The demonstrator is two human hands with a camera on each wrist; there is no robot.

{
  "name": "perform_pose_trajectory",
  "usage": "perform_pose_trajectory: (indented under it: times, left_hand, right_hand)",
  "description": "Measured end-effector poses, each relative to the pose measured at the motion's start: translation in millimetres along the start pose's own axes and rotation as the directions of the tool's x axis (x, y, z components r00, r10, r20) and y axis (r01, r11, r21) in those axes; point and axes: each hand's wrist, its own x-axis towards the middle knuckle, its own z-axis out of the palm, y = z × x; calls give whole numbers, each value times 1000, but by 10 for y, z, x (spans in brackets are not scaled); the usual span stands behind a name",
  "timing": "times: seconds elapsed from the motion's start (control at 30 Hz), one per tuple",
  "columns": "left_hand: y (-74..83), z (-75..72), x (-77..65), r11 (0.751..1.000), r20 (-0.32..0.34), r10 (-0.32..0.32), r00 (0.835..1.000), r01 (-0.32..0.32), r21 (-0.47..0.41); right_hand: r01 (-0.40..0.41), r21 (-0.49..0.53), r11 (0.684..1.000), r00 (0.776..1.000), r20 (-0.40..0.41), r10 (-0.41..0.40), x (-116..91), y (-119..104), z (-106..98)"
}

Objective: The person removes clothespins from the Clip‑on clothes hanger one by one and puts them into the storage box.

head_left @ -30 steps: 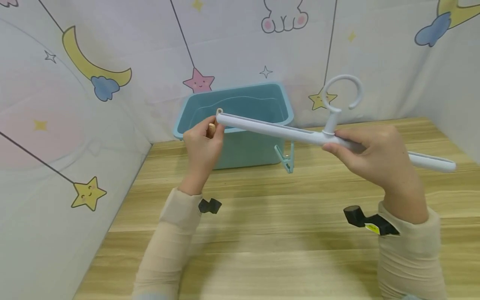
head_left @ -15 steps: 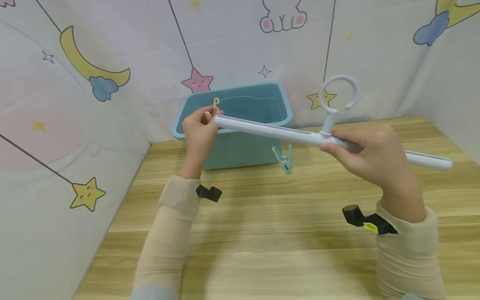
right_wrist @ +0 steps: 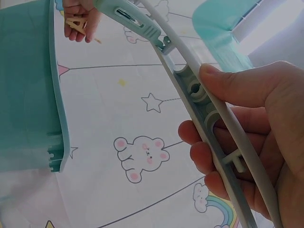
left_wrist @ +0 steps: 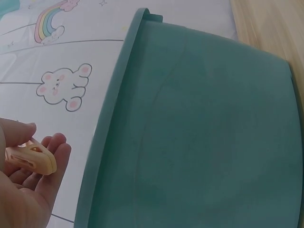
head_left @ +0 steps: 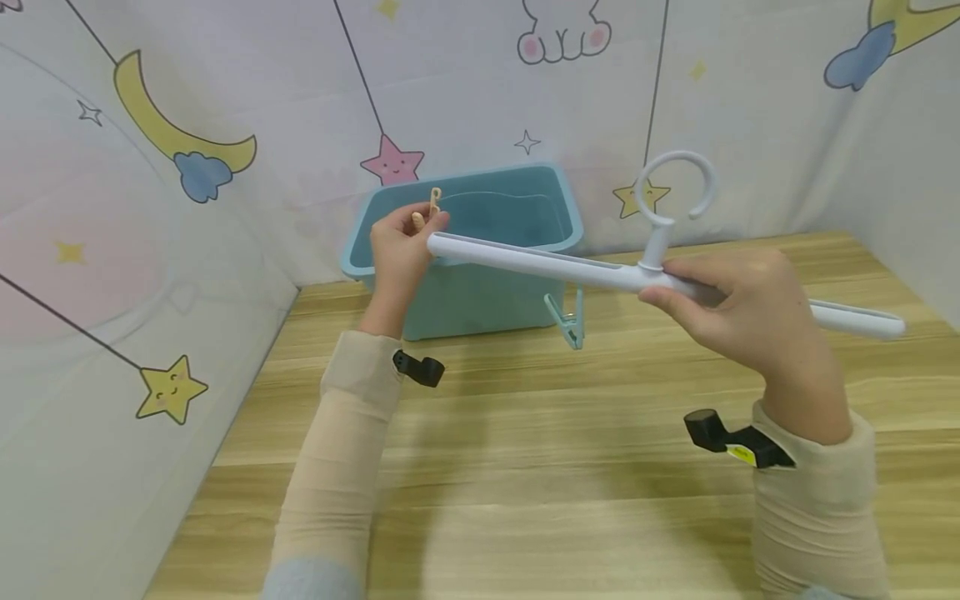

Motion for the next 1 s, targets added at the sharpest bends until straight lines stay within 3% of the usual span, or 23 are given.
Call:
perform_pose_trajectory:
  times: [0.37, 0.63, 1.0]
  left_hand:
    - [-101, 6, 148, 997, 31, -74, 997, 74, 25]
    - [-120, 13, 161, 988, 75, -149, 986, 146, 40]
    - [-158, 11, 172, 988, 144, -131, 981, 116, 106]
  right_hand:
    - [-2, -4, 1000, 1000, -2, 2, -6, 8, -4]
    - [-5, 7, 1000, 1000, 8, 5, -4, 5, -14]
    - [-8, 3, 1000, 1000, 9, 8, -9, 17, -26]
